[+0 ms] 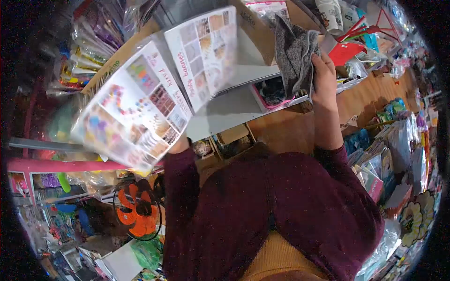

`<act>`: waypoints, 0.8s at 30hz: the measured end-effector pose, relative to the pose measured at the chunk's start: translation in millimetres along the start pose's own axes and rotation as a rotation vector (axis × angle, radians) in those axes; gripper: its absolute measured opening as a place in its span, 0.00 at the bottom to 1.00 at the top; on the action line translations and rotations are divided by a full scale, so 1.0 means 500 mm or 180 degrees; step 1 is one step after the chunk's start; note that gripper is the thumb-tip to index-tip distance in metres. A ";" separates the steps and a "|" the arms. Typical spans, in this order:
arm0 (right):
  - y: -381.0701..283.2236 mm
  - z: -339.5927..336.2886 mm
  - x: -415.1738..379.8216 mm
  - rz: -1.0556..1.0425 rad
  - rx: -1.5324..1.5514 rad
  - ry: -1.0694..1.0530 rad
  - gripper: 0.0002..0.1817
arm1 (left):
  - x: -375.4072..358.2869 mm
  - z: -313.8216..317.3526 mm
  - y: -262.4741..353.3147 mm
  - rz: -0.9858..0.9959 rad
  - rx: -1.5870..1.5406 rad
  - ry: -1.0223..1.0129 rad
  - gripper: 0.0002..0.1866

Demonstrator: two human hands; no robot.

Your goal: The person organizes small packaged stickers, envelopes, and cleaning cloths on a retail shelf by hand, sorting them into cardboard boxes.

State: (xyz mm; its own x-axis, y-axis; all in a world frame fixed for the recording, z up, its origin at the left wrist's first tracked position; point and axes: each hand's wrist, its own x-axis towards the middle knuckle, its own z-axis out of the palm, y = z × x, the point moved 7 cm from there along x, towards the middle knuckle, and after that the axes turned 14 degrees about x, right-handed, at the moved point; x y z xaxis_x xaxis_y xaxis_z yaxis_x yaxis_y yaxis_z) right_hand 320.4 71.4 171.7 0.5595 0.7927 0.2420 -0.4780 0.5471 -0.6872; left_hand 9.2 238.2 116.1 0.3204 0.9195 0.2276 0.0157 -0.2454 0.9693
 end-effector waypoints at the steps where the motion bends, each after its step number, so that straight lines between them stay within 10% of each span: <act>1: -0.005 0.005 -0.005 -0.0044 0.0064 -0.0014 0.14 | 0.001 0.002 0.020 -0.0027 -0.0002 0.0036 0.08; 2: -0.006 -0.001 -0.005 -0.0047 0.0073 -0.0012 0.14 | 0.001 0.012 0.038 -0.0054 -0.0003 0.0084 0.07; 4: -0.006 -0.033 -0.006 -0.0065 -0.0010 0.0325 0.14 | -0.052 0.084 0.249 0.2083 0.3413 -0.0053 0.16; 6: -0.011 -0.021 -0.010 -0.0079 -0.0099 0.0244 0.14 | -0.059 0.134 0.220 0.2409 0.3667 -0.0057 0.08; 8: -0.021 -0.013 -0.004 -0.0203 -0.0391 0.0047 0.15 | -0.072 0.180 0.139 0.1793 0.4302 -0.1073 0.11; 16: 0.002 0.109 0.009 -0.0631 -0.1963 -0.0500 0.16 | -0.112 0.184 0.059 0.1897 0.3847 -0.1100 0.13; 24: 0.281 0.268 0.012 -0.1136 -0.3316 -0.3026 0.21 | -0.114 0.177 0.039 0.1793 0.3885 -0.1007 0.10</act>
State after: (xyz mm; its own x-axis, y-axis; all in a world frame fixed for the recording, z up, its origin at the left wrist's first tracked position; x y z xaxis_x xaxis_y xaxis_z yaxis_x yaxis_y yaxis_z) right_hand 165.9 189.2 168.5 -0.3074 0.7607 0.5717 0.5177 0.6378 -0.5702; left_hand 75.3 154.0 113.9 0.7573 0.5393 0.3682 0.5728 -0.8194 0.0219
